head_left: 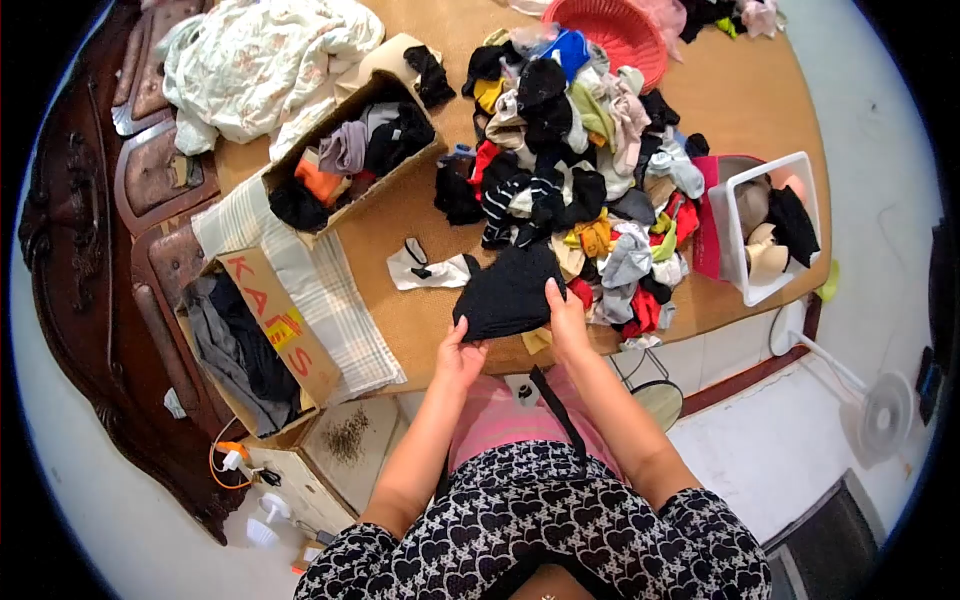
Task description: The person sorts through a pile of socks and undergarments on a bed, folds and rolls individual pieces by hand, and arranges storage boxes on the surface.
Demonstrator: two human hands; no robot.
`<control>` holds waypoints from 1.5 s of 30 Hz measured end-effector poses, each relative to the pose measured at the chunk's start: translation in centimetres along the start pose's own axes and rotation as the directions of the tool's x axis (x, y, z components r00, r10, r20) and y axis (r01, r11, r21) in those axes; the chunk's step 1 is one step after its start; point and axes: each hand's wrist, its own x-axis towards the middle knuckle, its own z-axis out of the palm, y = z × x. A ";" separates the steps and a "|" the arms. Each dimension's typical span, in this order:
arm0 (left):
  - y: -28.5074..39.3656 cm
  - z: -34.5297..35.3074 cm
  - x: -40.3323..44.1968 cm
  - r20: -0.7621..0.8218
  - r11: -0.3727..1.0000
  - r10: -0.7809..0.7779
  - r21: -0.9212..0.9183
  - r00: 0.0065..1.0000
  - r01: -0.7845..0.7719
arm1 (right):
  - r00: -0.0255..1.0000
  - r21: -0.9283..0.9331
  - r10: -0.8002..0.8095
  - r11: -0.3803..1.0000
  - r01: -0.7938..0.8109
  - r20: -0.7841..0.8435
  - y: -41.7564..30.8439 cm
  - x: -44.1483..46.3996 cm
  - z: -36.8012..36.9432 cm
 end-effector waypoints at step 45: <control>12.8 21.8 -19.8 0.904 -0.185 0.145 0.424 0.402 -0.886 | 0.651 0.012 -0.735 0.665 0.747 0.189 -22.9 -13.7 -6.4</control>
